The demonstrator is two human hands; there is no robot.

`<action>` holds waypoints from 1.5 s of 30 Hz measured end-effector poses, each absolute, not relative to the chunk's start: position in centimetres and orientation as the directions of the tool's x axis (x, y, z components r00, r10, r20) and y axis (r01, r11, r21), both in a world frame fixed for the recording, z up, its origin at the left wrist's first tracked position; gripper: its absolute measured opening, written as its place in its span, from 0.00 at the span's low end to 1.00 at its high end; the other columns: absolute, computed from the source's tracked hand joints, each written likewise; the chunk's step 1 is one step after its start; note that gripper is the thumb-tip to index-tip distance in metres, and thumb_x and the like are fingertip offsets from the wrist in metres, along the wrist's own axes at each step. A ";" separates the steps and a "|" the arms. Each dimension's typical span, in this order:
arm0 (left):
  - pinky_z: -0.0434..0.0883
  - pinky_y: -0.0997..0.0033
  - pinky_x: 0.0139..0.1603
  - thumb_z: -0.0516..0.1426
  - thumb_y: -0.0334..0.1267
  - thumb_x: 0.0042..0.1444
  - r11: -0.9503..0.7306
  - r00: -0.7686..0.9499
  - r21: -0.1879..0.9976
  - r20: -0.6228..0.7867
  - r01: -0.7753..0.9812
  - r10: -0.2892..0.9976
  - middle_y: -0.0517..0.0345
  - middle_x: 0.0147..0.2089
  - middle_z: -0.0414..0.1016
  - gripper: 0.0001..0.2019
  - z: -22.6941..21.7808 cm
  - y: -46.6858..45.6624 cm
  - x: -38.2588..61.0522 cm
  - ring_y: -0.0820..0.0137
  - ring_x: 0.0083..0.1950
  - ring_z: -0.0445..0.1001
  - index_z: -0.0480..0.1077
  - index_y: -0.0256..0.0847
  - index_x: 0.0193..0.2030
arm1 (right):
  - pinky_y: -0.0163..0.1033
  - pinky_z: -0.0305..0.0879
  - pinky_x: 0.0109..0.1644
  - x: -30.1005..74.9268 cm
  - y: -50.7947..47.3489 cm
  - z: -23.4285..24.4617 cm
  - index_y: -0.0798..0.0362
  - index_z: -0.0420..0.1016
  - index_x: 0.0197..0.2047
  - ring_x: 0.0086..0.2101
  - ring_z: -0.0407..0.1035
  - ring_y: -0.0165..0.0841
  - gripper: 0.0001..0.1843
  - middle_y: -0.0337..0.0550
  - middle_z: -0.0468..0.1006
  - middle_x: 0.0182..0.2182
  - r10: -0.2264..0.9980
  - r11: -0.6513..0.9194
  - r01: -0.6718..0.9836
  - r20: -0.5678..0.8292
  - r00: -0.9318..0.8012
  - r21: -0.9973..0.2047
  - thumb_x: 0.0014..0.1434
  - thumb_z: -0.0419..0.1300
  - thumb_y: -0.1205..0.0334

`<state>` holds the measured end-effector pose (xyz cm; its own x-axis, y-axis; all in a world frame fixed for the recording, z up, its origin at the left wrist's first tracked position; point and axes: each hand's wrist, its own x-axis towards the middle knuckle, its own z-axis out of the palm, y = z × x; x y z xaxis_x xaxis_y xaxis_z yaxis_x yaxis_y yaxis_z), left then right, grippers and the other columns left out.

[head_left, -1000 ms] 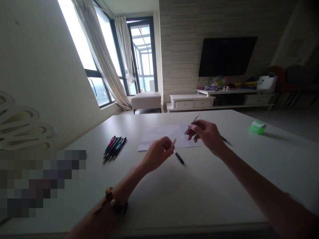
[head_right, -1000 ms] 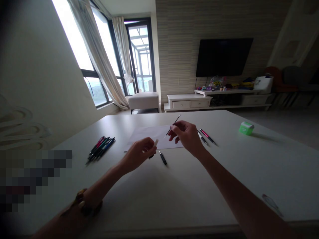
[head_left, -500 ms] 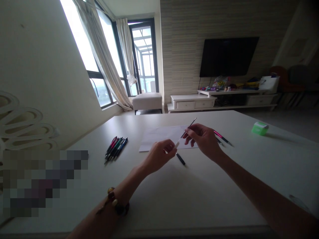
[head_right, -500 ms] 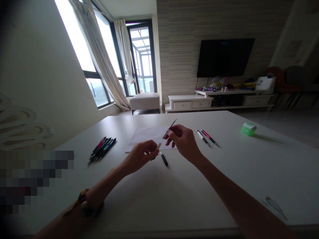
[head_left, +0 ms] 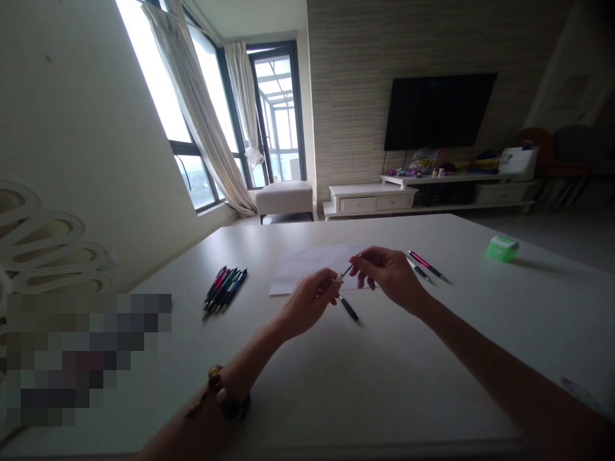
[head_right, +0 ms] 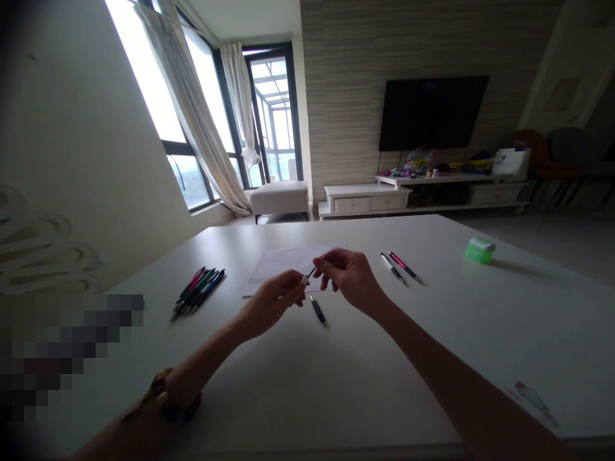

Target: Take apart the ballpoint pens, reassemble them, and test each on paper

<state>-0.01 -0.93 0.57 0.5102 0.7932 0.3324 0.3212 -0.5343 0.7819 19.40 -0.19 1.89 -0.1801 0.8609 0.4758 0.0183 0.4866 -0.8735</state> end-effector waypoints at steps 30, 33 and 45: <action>0.49 0.81 0.19 0.53 0.53 0.55 -0.191 0.282 0.981 0.189 -0.019 0.941 0.66 0.20 0.53 0.19 -0.2 1.0 -0.2 0.80 0.21 0.50 0.63 0.37 0.29 | 0.35 0.65 0.35 20.0 1.1 -1.3 0.55 0.79 0.39 0.32 0.70 0.33 0.13 0.46 0.77 0.33 0.845 0.483 0.589 0.167 -0.509 -0.648 0.51 0.61 0.58; 0.48 0.80 0.19 0.52 0.55 0.55 -0.187 0.340 0.978 0.145 0.093 0.929 0.66 0.20 0.53 0.20 -1.0 1.3 -0.1 0.80 0.20 0.49 0.63 0.37 0.29 | 0.35 0.66 0.33 19.9 1.3 -1.6 0.57 0.78 0.35 0.30 0.71 0.31 0.10 0.45 0.78 0.31 0.870 0.447 0.535 0.210 -0.446 -0.717 0.50 0.62 0.61; 0.50 0.77 0.23 0.49 0.52 0.59 -0.311 0.458 0.919 0.173 0.244 0.872 0.65 0.21 0.52 0.19 -2.2 1.3 0.0 0.77 0.23 0.50 0.63 0.37 0.28 | 0.35 0.65 0.21 20.0 1.5 0.7 0.57 0.76 0.33 0.24 0.71 0.32 0.19 0.48 0.79 0.28 0.866 0.499 0.022 0.498 -0.034 -0.866 0.44 0.68 0.50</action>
<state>-0.01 1.27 -2.18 0.4576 0.8721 0.1733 0.2444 -0.3107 0.9185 20.03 1.52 0.71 -0.0338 0.8665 0.4981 0.0222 0.4989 -0.8664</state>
